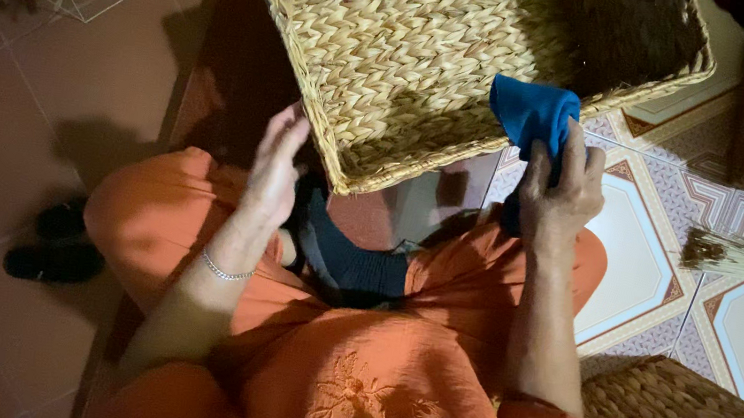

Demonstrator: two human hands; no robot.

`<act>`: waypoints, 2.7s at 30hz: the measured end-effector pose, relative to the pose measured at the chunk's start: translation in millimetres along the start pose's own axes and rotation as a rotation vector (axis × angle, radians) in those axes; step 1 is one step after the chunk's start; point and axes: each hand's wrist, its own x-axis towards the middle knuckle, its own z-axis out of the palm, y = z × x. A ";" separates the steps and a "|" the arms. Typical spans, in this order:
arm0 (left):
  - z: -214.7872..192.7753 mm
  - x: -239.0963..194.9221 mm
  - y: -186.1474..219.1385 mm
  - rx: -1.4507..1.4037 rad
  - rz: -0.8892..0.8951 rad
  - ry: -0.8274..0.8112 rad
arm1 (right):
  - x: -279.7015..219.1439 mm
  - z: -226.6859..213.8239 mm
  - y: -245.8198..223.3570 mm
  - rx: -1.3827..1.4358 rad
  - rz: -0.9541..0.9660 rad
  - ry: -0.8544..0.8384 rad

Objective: The person sits on the floor and wipes the interior and exterior surfaces of a woven basket using a blue cloth. They rotate the basket to clean all sides and the bottom, then place it aside and repeat the process with another basket.

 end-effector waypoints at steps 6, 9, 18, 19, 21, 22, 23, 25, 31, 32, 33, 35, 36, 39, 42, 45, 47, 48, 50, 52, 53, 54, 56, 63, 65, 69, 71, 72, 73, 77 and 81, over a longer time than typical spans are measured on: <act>-24.9 55.5 44.0 0.150 0.146 0.197 | -27.1 1.4 -27.0 0.089 0.028 -0.125; -29.8 93.6 73.4 0.278 0.213 0.165 | -43.8 5.5 -44.1 0.173 -0.028 -0.218; -24.8 176.8 125.5 0.418 0.154 0.204 | -108.4 9.4 -34.9 0.868 0.722 0.006; -25.8 184.3 126.3 0.400 0.178 0.180 | -112.5 13.9 -32.3 0.928 0.866 0.034; -22.0 201.7 122.8 0.360 0.227 0.129 | -118.6 23.9 -28.0 1.036 0.995 0.005; -23.1 208.2 120.1 0.387 0.233 0.118 | -120.8 32.4 -30.3 1.087 0.982 -0.050; -24.4 214.3 117.5 0.415 0.240 0.108 | -119.6 39.6 -30.2 1.136 0.969 -0.107; -24.7 224.1 111.7 0.426 0.217 0.076 | -117.7 53.3 -34.5 1.160 0.988 -0.100; -28.5 202.9 105.9 0.200 0.321 -0.111 | -102.7 65.3 -59.8 1.014 0.935 -0.003; -32.3 190.1 103.3 0.172 0.261 -0.097 | -103.1 62.5 -61.7 0.987 0.889 0.010; -36.5 176.5 101.3 0.146 0.200 -0.083 | -103.6 59.8 -62.0 0.990 0.900 0.029; -38.8 152.3 97.5 0.132 0.216 -0.094 | -102.7 55.7 -58.6 1.004 0.930 0.059; -37.6 143.6 97.8 0.134 0.209 -0.067 | -99.1 56.4 -53.7 0.940 0.903 0.079; -22.0 125.7 96.7 0.183 0.163 0.051 | -82.8 62.9 -21.2 0.809 0.809 0.123; 8.2 106.4 80.3 0.204 0.110 0.173 | -51.5 72.4 43.2 0.776 0.799 0.073; 44.5 83.0 55.6 0.125 0.070 0.168 | -12.0 83.3 110.8 0.766 0.741 0.065; 64.3 66.7 38.8 0.163 0.025 0.116 | 19.9 78.9 157.0 0.713 0.608 0.080; 71.3 57.6 29.9 0.152 0.026 0.048 | 35.6 72.4 177.8 0.655 0.537 0.072; 89.6 50.5 12.4 0.247 0.236 -0.124 | 62.2 57.4 207.2 0.612 0.422 0.077; 97.6 43.1 2.5 0.367 0.363 -0.212 | 83.5 34.5 225.9 0.376 0.322 0.054; 100.5 39.8 0.1 0.442 0.388 -0.214 | 84.6 21.5 227.7 0.337 0.336 0.046; 104.7 40.3 0.6 0.513 0.426 -0.221 | 89.0 8.3 226.2 0.298 0.342 0.048; 102.3 37.4 8.4 0.621 0.398 -0.218 | 81.9 -21.8 209.9 0.377 0.350 0.181; 110.1 9.2 -0.6 0.821 0.371 -0.248 | -23.3 -78.2 84.7 0.066 0.357 0.183; 113.7 7.2 -4.5 0.759 0.457 -0.325 | -34.7 -67.7 57.2 -0.231 0.360 0.108; 116.9 4.6 -3.1 0.686 0.441 -0.331 | -33.5 -57.9 18.8 -0.143 0.414 0.008; 119.1 5.5 0.9 0.783 0.543 -0.324 | -30.2 -43.7 -9.4 -0.039 0.249 0.014; 118.8 3.4 0.7 0.835 0.586 -0.324 | -28.7 -32.3 -24.1 -0.017 0.119 0.039; 119.3 3.8 0.5 0.850 0.652 -0.333 | -31.5 -22.2 -41.3 0.035 0.120 -0.047; 115.8 3.3 4.6 0.918 0.619 -0.347 | -38.0 -1.6 -67.7 0.071 0.072 -0.251; 110.0 7.3 12.3 1.029 0.807 -0.394 | -42.2 -35.8 -7.0 0.122 0.168 -0.084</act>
